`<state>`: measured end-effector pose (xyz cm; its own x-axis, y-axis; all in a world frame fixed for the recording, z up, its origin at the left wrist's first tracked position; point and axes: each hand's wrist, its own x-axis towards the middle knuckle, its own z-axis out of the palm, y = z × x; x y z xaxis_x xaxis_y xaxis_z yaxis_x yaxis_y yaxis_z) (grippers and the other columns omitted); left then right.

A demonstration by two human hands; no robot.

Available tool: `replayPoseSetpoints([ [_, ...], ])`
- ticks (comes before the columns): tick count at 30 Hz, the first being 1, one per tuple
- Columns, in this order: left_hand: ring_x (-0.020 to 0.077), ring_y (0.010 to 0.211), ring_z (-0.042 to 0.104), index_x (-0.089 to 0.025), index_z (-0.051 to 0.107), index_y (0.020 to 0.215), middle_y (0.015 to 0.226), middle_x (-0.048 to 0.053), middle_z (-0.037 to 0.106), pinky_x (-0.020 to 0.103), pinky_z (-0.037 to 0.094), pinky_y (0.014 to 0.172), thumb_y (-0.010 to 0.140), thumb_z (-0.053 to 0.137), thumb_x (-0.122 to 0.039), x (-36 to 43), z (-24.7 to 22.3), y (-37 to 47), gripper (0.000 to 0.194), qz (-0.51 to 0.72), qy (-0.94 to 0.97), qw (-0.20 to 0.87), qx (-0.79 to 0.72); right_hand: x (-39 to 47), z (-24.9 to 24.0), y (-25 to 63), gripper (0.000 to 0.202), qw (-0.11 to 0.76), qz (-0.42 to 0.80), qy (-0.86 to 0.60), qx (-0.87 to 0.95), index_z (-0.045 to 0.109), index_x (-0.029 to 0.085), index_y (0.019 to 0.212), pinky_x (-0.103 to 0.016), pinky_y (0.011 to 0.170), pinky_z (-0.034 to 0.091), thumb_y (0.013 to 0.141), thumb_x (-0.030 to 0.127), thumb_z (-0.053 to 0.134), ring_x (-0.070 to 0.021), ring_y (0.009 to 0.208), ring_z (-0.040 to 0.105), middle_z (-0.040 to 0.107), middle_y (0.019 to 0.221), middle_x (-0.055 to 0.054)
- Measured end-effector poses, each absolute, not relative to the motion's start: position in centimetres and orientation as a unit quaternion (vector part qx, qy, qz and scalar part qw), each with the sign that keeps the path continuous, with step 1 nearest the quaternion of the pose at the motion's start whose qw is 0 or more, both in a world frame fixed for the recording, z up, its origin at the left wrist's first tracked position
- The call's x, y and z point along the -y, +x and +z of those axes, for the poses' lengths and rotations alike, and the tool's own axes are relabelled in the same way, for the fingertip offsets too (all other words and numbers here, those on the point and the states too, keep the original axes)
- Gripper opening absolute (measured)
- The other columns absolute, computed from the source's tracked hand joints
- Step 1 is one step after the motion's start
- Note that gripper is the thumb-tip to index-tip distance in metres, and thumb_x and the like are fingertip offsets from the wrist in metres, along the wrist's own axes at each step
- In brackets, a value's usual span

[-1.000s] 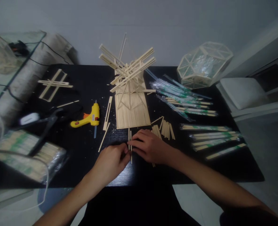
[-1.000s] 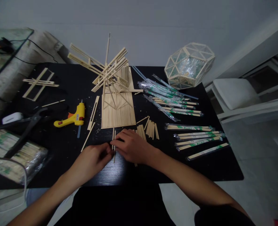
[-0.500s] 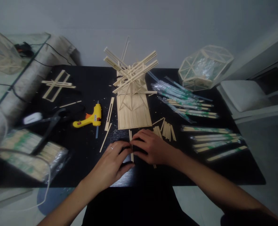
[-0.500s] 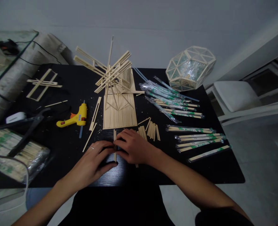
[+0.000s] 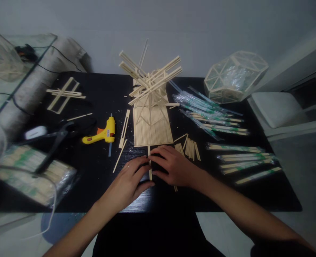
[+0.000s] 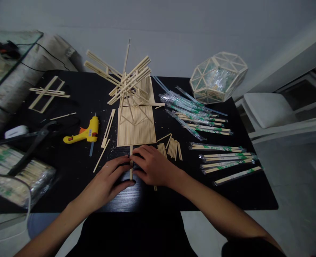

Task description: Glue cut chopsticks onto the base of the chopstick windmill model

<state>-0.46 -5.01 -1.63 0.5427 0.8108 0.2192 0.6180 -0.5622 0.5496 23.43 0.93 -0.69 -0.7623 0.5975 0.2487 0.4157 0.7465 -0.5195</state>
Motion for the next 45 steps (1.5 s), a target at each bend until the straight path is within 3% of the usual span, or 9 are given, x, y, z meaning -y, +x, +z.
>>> replayPoseSetpoints([
  [11, 0.0338, 0.139, 0.058, -0.017, 0.059, 0.135, 0.143, 0.017, 0.062, 0.056, 0.055, 0.111, 0.099, 0.069, -0.039, 4.8, -1.3, -0.9, 0.043, 0.209, 0.872, 0.192, -0.4, -1.2, -0.6, 23.6, 0.039, 0.208, 0.218, -0.27, 0.914, 0.066, 0.013, 0.13, -0.054, 0.11, 0.053, 0.095, 0.031, 0.073, -0.0324, 0.128, 0.059, 0.065, 0.132, -0.019],
  [18, 0.0321, 0.14, 0.057, -0.018, 0.059, 0.136, 0.149, 0.016, 0.059, 0.056, 0.054, 0.113, 0.1, 0.063, -0.028, 4.6, -0.4, -1.1, 0.037, 0.186, 0.87, 0.218, -0.4, -1.1, -0.7, 23.7, 0.042, 0.207, 0.222, -0.271, 0.914, 0.065, 0.01, 0.132, -0.054, 0.115, 0.051, 0.096, 0.03, 0.073, -0.0334, 0.136, 0.058, 0.065, 0.137, -0.021],
  [36, 0.0325, 0.147, 0.052, -0.016, 0.06, 0.137, 0.154, 0.017, 0.057, 0.055, 0.054, 0.115, 0.102, 0.063, -0.031, 4.4, -0.8, -1.3, 0.038, 0.19, 0.882, 0.192, -0.386, -0.5, -0.7, 23.7, 0.053, 0.19, 0.198, -0.279, 0.92, 0.061, 0.004, 0.141, -0.053, 0.119, 0.052, 0.097, 0.031, 0.073, -0.0339, 0.144, 0.056, 0.064, 0.145, -0.023],
  [45, 0.033, 0.147, 0.053, -0.015, 0.062, 0.134, 0.152, 0.018, 0.059, 0.056, 0.054, 0.115, 0.101, 0.063, -0.029, 4.4, -0.8, -1.3, 0.036, 0.189, 0.882, 0.195, -0.386, -0.5, -0.4, 23.7, 0.036, 0.188, 0.184, -0.266, 0.927, 0.07, 0.01, 0.129, -0.052, 0.117, 0.053, 0.099, 0.028, 0.07, -0.0337, 0.145, 0.055, 0.065, 0.146, -0.022],
])
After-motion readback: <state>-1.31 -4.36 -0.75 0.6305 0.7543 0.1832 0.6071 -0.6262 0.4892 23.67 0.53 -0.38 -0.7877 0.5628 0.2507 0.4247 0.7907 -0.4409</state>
